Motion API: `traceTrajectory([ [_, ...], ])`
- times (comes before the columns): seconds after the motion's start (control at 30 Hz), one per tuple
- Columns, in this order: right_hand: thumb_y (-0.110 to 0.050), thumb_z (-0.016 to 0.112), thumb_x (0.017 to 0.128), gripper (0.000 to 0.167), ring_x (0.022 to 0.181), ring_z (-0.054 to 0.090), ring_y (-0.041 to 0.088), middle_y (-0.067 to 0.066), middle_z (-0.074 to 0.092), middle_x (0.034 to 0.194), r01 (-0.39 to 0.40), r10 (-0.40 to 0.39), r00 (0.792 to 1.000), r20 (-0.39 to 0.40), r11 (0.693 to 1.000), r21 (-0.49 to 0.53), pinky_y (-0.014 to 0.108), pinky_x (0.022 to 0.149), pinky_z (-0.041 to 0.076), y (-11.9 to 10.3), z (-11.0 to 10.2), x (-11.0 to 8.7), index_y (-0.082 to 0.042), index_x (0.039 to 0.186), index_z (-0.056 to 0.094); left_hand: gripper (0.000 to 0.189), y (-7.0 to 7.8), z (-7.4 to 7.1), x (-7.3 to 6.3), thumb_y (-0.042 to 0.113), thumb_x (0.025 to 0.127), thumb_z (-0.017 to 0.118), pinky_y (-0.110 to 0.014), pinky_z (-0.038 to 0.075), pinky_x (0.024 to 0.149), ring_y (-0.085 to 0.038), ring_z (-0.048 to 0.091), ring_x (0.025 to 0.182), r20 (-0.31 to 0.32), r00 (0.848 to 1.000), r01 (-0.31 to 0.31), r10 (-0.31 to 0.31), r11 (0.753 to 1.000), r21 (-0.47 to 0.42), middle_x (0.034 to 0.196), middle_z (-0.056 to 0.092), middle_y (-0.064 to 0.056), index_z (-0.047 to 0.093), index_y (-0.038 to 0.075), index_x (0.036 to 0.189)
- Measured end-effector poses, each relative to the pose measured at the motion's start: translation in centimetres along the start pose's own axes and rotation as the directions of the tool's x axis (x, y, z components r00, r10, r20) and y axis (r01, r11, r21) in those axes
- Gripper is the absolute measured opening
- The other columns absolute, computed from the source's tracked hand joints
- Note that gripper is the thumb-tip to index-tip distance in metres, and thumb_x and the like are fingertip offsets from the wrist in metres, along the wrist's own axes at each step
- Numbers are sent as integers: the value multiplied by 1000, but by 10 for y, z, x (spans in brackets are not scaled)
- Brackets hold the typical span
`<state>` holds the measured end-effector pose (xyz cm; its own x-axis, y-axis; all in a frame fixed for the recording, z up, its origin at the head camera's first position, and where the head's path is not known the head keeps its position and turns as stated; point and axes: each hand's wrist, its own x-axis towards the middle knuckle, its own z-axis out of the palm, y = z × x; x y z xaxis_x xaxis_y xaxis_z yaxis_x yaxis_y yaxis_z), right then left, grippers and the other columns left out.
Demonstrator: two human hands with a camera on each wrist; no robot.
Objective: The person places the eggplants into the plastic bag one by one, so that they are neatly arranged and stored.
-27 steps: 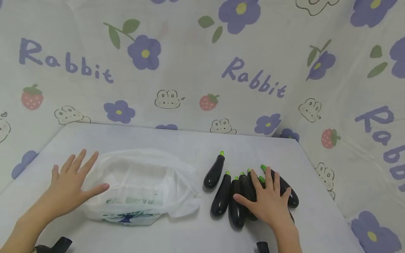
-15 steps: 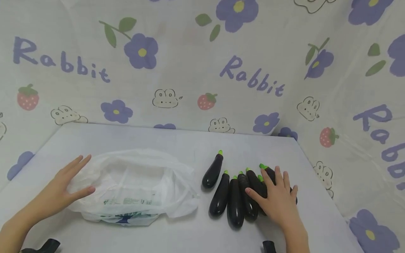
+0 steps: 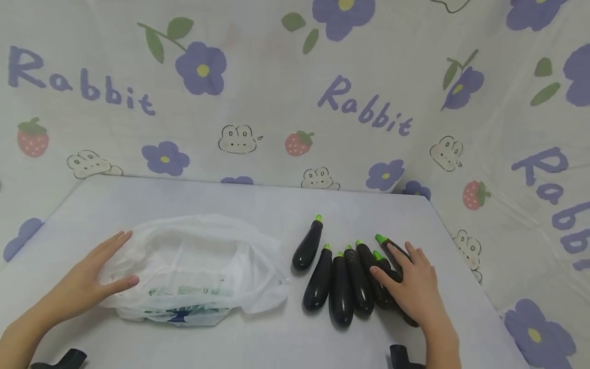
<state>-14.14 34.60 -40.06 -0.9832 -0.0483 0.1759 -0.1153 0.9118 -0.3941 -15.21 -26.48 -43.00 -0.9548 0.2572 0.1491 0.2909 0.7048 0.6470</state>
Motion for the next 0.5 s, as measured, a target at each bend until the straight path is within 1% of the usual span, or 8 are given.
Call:
traceTrajectory([
  [0.17, -49, 64, 93, 76, 132, 21, 61, 38, 26, 148, -24, 22, 999, 46, 998, 61, 76, 97, 22, 8, -8, -1, 0, 146, 43, 101, -6, 0, -2, 46, 81, 79, -74, 24, 97, -50, 20, 139, 3, 1000, 13, -13, 1000, 13, 159, 17, -21, 19, 25, 159],
  [0.23, -49, 63, 94, 75, 132, 24, 60, 37, 27, 148, -34, 29, 998, 61, 997, 74, 76, 96, 23, 11, -12, 0, 0, 146, 43, 104, -8, -1, -2, 46, 78, 82, -73, 24, 99, -49, 21, 140, -1, 1000, 5, -5, 1000, 15, 159, 19, -21, 20, 24, 159],
  [0.4, -49, 62, 95, 70, 133, 27, 56, 32, 32, 148, -63, 50, 994, 96, 988, 137, 74, 96, 25, 23, -18, 1, -4, 146, 45, 112, -8, -4, -4, 44, 69, 89, -68, 22, 105, -41, 21, 142, -12, 1000, -7, 7, 1000, -24, 159, 24, -14, 24, 25, 158],
  [0.5, -46, 64, 94, 67, 134, 27, 52, 29, 34, 149, -69, 45, 991, 128, 980, 187, 72, 97, 28, 35, -21, -1, -7, 145, 47, 116, -7, -4, -6, 44, 66, 91, -67, 23, 105, -42, 23, 141, -2, 1000, -4, 3, 999, -42, 158, 25, -15, 23, 25, 158],
])
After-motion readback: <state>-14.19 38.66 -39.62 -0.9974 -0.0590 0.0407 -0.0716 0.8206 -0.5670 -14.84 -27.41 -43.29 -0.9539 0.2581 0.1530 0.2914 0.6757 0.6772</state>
